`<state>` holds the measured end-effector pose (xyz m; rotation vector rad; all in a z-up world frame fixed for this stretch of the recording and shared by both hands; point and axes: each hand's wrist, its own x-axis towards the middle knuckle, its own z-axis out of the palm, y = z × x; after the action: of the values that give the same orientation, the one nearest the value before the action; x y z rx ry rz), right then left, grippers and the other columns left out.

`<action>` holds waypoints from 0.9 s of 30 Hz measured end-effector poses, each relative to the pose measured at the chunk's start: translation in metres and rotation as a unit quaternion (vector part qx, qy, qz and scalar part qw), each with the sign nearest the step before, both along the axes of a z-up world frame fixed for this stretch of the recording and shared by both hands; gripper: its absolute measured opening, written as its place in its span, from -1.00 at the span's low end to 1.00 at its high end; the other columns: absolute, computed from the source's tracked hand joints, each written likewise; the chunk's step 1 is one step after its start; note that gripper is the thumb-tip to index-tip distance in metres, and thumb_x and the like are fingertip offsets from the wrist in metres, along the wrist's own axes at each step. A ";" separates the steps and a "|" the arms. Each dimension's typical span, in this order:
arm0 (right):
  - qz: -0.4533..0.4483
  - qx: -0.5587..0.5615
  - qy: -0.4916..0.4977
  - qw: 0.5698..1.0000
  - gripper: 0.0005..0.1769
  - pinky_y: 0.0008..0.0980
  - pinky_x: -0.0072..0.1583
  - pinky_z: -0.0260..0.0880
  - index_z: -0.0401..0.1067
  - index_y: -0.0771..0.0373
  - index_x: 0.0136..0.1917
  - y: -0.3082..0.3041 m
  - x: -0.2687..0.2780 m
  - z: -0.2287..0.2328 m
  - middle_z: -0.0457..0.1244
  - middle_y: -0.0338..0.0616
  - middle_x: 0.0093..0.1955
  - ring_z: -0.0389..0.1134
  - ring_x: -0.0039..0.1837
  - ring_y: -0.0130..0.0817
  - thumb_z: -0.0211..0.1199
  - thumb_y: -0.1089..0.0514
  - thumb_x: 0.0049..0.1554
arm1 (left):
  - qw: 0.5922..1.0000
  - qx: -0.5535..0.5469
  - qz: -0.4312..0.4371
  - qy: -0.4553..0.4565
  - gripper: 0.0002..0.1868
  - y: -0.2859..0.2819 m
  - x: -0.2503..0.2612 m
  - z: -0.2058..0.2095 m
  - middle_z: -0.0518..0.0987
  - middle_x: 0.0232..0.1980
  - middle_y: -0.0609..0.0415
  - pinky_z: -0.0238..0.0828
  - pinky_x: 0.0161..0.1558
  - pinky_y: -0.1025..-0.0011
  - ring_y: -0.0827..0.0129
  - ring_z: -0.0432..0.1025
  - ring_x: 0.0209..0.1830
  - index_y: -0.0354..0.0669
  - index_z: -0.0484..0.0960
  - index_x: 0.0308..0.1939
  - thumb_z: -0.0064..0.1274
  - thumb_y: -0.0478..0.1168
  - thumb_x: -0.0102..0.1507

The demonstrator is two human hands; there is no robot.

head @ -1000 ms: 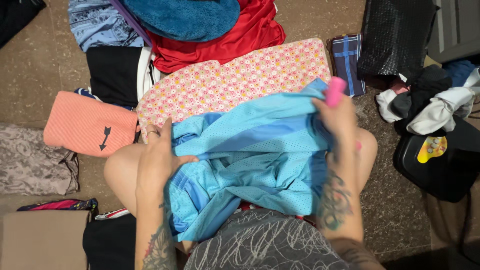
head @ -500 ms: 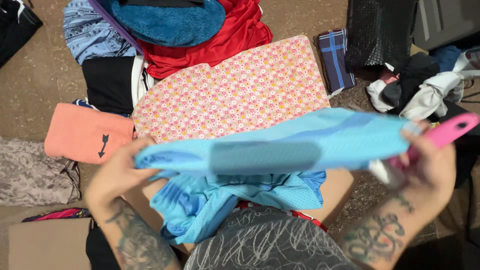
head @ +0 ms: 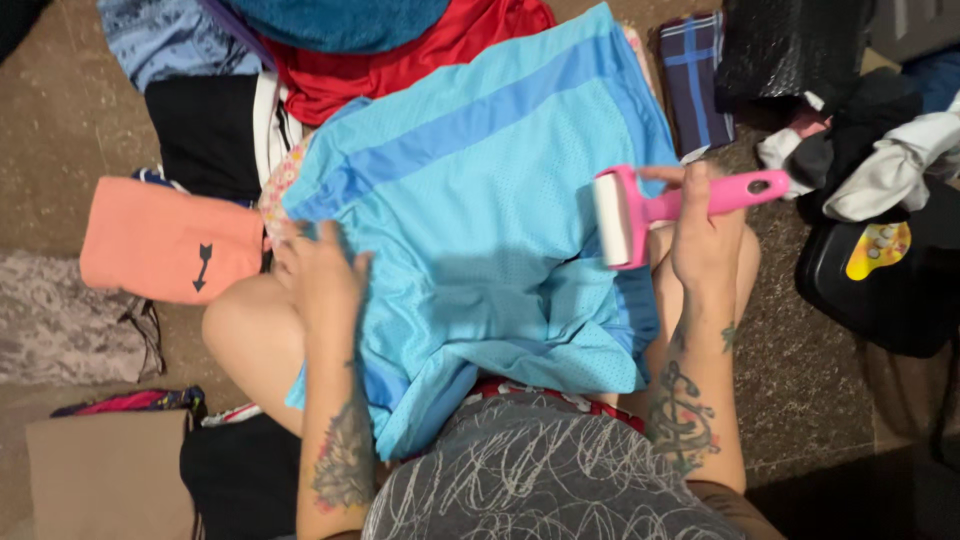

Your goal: The person sits on the floor and uses a lint roller to clean a light blue garment, then folds it and places it on a pile. They then pick up a red garment, unfold it, and begin folding it.

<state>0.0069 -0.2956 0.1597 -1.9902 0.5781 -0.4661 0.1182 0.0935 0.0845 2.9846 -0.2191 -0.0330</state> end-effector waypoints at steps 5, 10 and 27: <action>0.049 0.335 0.037 0.940 -0.28 -0.46 -0.16 0.39 0.56 0.30 -0.03 0.025 0.015 -0.077 0.35 -0.09 -0.23 0.37 -0.23 -0.39 -0.17 -0.32 0.38 | 0.998 0.021 0.008 0.054 -0.38 -0.002 -0.032 0.008 0.40 0.32 -0.19 0.23 0.14 -0.07 -0.17 0.30 0.21 0.02 0.63 0.14 0.42 -0.04 0.01; 0.196 0.348 0.006 0.917 -0.73 -0.45 -0.08 0.39 0.45 0.20 -0.06 0.161 0.039 -0.159 0.31 -0.28 -0.16 0.33 -0.12 -0.50 0.45 0.16 -0.01 | 0.996 0.066 0.001 0.064 -0.42 0.002 -0.037 0.005 0.44 0.32 -0.08 0.26 0.09 0.01 -0.09 0.34 0.15 0.06 0.67 0.11 0.40 -0.08 -0.01; 0.183 0.254 -0.096 0.945 -0.59 -0.54 -0.16 0.26 0.43 0.23 0.26 0.088 0.052 -0.117 0.24 -0.41 -0.15 0.21 -0.17 -0.61 0.15 -0.10 0.33 | 0.994 -0.096 -0.044 -0.029 -0.57 0.002 -0.033 -0.005 0.59 0.14 -0.14 0.20 0.40 -0.05 0.01 0.46 0.20 -0.32 0.52 0.31 -0.05 -0.42 0.34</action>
<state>0.0592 -0.2078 0.0427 -1.4873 0.1686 -0.2420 0.0855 0.0956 0.0794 2.7846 -0.3409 0.0603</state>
